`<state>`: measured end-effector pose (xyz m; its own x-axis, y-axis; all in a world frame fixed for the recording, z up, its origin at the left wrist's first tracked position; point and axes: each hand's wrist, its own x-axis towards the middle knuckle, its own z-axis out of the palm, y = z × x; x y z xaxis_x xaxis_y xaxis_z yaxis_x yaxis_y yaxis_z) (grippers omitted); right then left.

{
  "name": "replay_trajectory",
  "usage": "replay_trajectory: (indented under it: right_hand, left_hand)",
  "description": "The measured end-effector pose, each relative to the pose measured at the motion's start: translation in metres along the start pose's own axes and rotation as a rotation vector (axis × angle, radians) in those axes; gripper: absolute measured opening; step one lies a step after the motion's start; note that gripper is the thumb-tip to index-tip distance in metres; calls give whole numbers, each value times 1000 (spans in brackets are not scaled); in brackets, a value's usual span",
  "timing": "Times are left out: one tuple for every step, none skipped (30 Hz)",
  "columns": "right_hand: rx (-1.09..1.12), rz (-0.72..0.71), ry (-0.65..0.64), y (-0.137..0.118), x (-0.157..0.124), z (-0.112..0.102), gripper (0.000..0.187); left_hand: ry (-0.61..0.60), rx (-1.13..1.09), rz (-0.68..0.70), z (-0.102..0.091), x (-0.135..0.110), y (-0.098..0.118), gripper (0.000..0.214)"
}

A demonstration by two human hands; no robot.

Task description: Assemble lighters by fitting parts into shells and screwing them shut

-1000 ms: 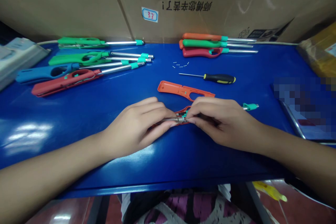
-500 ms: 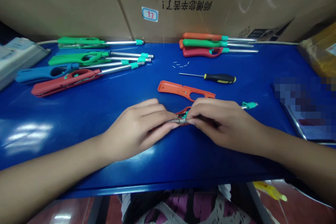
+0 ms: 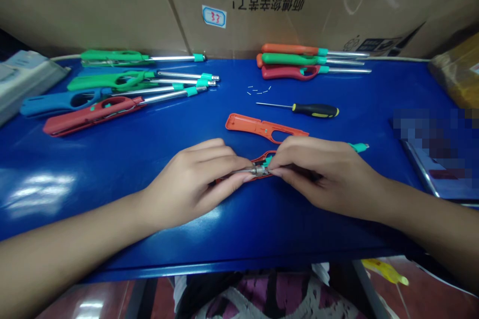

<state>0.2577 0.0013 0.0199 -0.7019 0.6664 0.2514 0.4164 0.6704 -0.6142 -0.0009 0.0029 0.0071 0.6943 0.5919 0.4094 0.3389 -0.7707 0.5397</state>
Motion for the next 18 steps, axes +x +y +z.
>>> replay_trajectory:
  right_hand:
    - [3,-7,5,0,0,0,13]
    - [7,-13,9,0,1,0,13]
    - [9,-18,12,0,1,0,13]
    - [12,-21,12,1,1,0,14]
    - [15,-24,13,1,1,0,14]
    - [14,-29,12,1,1,0,14]
    - [7,-32,11,1,1,0,14]
    - [-5,-38,9,2,1,1,14]
    - [-19,-45,8,1,0,0,14]
    - [-33,-51,7,1,-1,0,15]
    - [-45,-57,9,1,-1,0,15]
    - [-53,-61,12,1,-2,0,15]
    - [-58,-66,15,0,-2,0,15]
    - [-61,-69,19,0,-2,0,15]
    - [-64,-70,21,0,-3,0,16]
    - [-67,-71,22,0,-3,0,16]
    - [-69,-72,21,0,-2,1,16]
    - [-72,-72,20,0,-2,1,17]
  left_hand:
    - [6,-3,4,1,0,0,18]
    - [9,-8,9,1,0,-1,18]
    - [12,-10,11,1,0,-1,19]
    - [14,-12,11,1,0,-1,19]
    - [16,-12,10,1,-1,-1,19]
    - [17,-12,12,1,-1,-1,19]
    - [18,-11,15,1,0,-1,19]
    - [17,-8,16,0,0,0,19]
    - [16,-5,17,0,0,1,19]
    - [13,-2,17,0,0,1,19]
    - [10,1,16,0,0,1,19]
    - [8,4,17,0,1,1,19]
    - [9,6,17,0,1,1,19]
    - [10,8,21,0,0,1,19]
    - [11,9,24,0,0,1,19]
    - [13,11,26,0,0,1,19]
    - [13,12,27,0,0,1,19]
    - [13,13,27,0,0,1,19]
